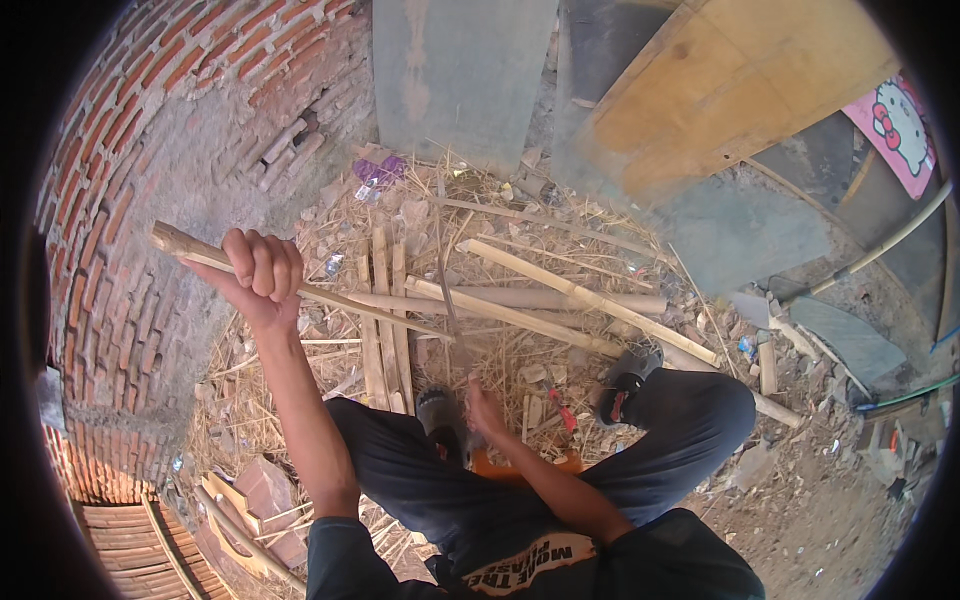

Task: The person sits on the ground and uses a utility knife to shave and smooth a long wooden stick. They then switch to a machete to split the stick lengthwise and continue refining the shape with the knife.

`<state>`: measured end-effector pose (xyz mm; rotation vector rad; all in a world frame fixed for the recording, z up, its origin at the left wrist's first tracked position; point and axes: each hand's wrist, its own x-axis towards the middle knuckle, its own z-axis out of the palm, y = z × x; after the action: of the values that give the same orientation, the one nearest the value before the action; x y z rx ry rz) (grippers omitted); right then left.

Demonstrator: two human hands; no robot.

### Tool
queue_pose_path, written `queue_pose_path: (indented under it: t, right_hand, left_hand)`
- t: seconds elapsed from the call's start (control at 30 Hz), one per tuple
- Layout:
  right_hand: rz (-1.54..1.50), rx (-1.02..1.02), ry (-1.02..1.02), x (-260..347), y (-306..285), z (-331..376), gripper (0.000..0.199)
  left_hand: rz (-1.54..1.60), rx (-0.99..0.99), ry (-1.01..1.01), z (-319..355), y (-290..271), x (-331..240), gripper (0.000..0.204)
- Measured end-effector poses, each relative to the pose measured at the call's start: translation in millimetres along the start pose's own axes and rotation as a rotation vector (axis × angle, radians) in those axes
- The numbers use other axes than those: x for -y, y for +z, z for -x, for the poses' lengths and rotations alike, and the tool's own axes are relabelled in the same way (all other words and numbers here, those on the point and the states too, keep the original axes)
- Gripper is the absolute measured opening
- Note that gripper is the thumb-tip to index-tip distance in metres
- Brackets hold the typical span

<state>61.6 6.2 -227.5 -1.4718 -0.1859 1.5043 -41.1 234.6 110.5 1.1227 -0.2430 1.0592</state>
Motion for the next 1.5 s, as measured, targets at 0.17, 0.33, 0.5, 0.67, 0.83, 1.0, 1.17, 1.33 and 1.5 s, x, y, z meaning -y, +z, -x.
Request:
queue_pose_path:
  t: [0.17,0.33,0.5,0.67,0.83,1.0,1.17,1.33,1.5]
  right_hand:
    - [-0.072,0.065,0.014,17.7,3.4,17.0,0.068]
    - [-0.151,0.077,-0.226,70.8,16.9,36.9,0.066]
    - [-0.337,0.115,-0.620,89.0,24.5,39.3,0.066]
    - [0.168,-0.067,-0.273,-25.6,-0.1,-15.9,0.069]
    - [0.056,0.022,0.042,-20.3,-7.2,-20.6,0.073]
    - [0.520,-0.190,-0.363,-25.9,-21.8,-33.1,0.078]
    - [0.749,-0.245,-0.354,-16.8,-33.2,-27.4,0.073]
    - [0.878,-0.311,-0.461,-6.7,-43.5,-27.8,0.076]
    - [0.856,-0.252,-0.554,-6.1,-55.3,-46.4,0.073]
  left_hand:
    - [-0.049,0.025,0.019,-2.2,0.6,-1.3,0.075]
    - [-0.132,-0.151,0.040,-0.8,10.4,6.0,0.074]
    - [-0.113,-0.214,-0.007,0.6,5.2,4.3,0.079]
    - [-0.038,-0.114,-0.027,1.8,6.3,3.2,0.080]
    - [-0.185,-0.213,0.013,0.5,15.7,5.2,0.074]
    - [-0.213,-0.270,0.016,-3.7,20.6,6.3,0.074]
    - [-0.194,-0.292,-0.038,0.8,15.1,2.8,0.079]
    - [-0.209,-0.268,-0.032,2.1,13.6,1.0,0.079]
    - [-0.251,-0.377,-0.037,-2.8,19.6,2.7,0.079]
